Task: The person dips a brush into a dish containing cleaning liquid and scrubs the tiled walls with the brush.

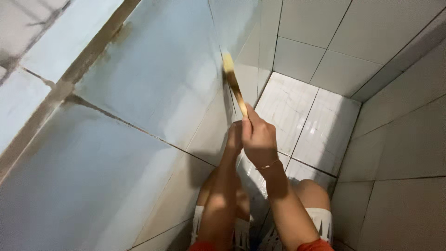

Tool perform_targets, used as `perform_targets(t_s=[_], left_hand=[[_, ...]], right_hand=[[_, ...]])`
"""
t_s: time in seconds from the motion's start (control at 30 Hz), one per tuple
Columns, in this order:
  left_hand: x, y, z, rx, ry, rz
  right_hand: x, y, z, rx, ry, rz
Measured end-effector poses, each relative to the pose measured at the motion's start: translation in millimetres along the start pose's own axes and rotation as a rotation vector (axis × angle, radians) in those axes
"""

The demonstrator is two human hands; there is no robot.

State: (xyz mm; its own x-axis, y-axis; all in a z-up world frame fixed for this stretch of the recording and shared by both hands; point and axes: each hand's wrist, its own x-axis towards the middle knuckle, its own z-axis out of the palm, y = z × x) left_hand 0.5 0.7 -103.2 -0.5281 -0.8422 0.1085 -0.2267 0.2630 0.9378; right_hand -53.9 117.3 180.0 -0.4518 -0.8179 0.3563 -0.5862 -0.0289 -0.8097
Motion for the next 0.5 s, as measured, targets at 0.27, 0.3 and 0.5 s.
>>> perform_targets(t_s=[0.27, 0.3, 0.5], left_hand=[[-29.7, 20.2, -15.2, -0.382, 0.088, 0.009], [-28.9, 23.4, -14.6, -0.417, -0.008, -0.163], [-39.1, 50.1, -32.4, -0.601, -0.143, -0.149]], right_hand=[[7.4, -18.5, -4.5, -0.278, -0.268, 0.165], [9.2, -20.1, -7.2, -0.298, -0.338, 0.249], [5.6, -10.2, -0.4, -0.341, -0.183, 0.021]])
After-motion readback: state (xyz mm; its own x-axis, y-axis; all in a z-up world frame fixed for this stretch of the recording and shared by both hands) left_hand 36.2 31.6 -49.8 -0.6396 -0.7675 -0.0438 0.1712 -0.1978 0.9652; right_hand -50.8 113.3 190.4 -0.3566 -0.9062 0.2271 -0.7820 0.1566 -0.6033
